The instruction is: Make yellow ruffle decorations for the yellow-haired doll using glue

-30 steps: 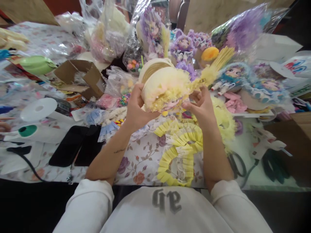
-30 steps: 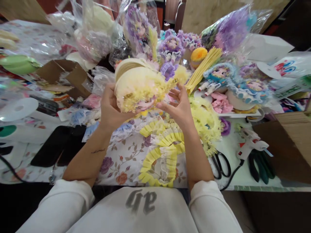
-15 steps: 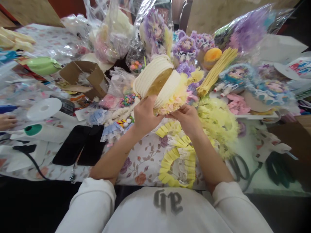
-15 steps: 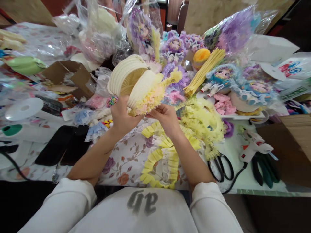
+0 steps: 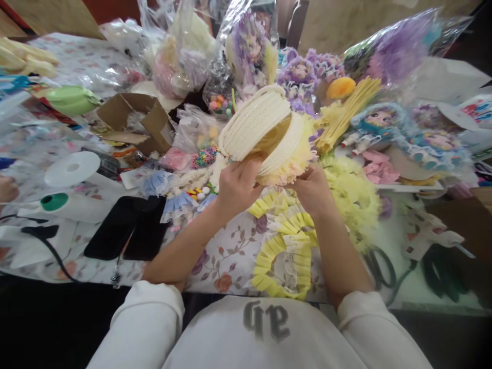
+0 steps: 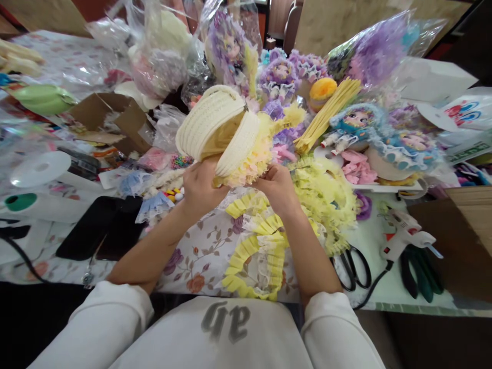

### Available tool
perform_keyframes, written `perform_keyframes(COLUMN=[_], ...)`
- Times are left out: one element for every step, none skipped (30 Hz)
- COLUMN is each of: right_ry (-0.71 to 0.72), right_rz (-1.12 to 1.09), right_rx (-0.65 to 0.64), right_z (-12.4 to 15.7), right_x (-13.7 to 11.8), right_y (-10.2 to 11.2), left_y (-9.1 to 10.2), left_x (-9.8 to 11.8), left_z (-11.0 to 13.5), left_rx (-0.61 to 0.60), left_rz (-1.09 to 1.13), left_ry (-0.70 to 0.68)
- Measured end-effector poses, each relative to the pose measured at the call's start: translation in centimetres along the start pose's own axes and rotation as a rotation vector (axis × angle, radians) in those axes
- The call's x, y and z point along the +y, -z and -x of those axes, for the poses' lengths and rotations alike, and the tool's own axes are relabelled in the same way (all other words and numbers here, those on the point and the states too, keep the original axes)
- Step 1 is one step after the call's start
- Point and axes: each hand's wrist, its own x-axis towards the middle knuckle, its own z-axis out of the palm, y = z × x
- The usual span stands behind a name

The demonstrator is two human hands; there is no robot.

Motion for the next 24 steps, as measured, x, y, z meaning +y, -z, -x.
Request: perform_keyframes(right_ry=[-0.007,-0.019,-0.035,-0.052,-0.072,-0.090,-0.106,-0.118,-0.124,-0.125,-0.123,-0.123,-0.128,-0.140,-0.154,-0.172,-0.188,-0.196,-0.195,-0.189,-0.179,-0.167,-0.155,-0.146], right_rz=[0.001,-0.002,-0.009,-0.018,-0.026,-0.032,-0.035,-0.032,-0.023,-0.008,0.007,0.020,0.027,0.028,0.028,0.030,0.036,0.049,0.067,0.094,0.129,0.173,0.225,0.282], right_rx=[-0.008,-0.015,-0.021,-0.025,-0.030,-0.036,-0.038,-0.039,-0.036,-0.031,-0.027,-0.026,-0.028,-0.028,-0.019,-0.004,0.015,0.037,0.060,0.080,0.103,0.128,0.157,0.177], right_z=[0.0,-0.1,-0.1,-0.2,-0.2,-0.3,-0.3,-0.4,-0.4,-0.4,-0.4,-0.4,-0.4,-0.4,-0.3,-0.3,-0.2,-0.1,0.0,0.2,0.4,0.6,0.8,1.0], right_x=[-0.2,-0.3,-0.5,-0.6,-0.7,-0.8,-0.8,-0.7,-0.6,-0.5,-0.4,-0.3,-0.3,-0.3,-0.3,-0.4,-0.5,-0.7,-0.9,-1.1,-1.3,-1.5,-1.8,-2.0], right_y=[0.2,0.4,0.5,0.7,0.9,1.1,1.2,1.4,1.5,1.5,1.6,1.6,1.6,1.6,1.6,1.6,1.6,1.6,1.6,1.7,1.7,1.8,1.9,2.0], left_y=[0.1,0.2,0.3,0.4,0.5,0.6,0.8,1.0,1.3,1.5,1.8,2.2,2.5,2.8,3.1,3.3,3.4,3.5,3.5,3.4,3.3,3.1,2.9,2.8], left_x=[0.0,-0.1,-0.1,-0.1,-0.1,0.0,0.1,0.2,0.3,0.4,0.4,0.3,0.1,-0.1,-0.2,-0.4,-0.5,-0.5,-0.4,-0.3,-0.1,0.0,0.1,0.2], left_z=[0.0,-0.1,-0.2,-0.3,-0.5,-0.6,-0.9,-1.2,-1.5,-1.8,-2.1,-2.5,-2.7,-3.0,-3.1,-3.2,-3.3,-3.3,-3.3,-3.2,-3.2,-3.1,-3.0,-2.9], left_rx=[-0.050,-0.104,-0.162,-0.219,-0.273,-0.324,-0.371,-0.415,-0.457,-0.497,-0.536,-0.573,-0.608,-0.642,-0.677,-0.707,-0.727,-0.734,-0.730,-0.714,-0.692,-0.670,-0.652,-0.642], left_rz=[0.009,0.020,0.034,0.055,0.085,0.125,0.175,0.235,0.298,0.359,0.416,0.469,0.523,0.587,0.668,0.764,0.868,0.968,1.053,1.118,1.161,1.188,1.203,1.211], left_ry=[0.013,0.030,0.052,0.074,0.096,0.119,0.146,0.179,0.221,0.274,0.335,0.399,0.459,0.511,0.556,0.597,0.638,0.686,0.743,0.804,0.859,0.901,0.930,0.948])
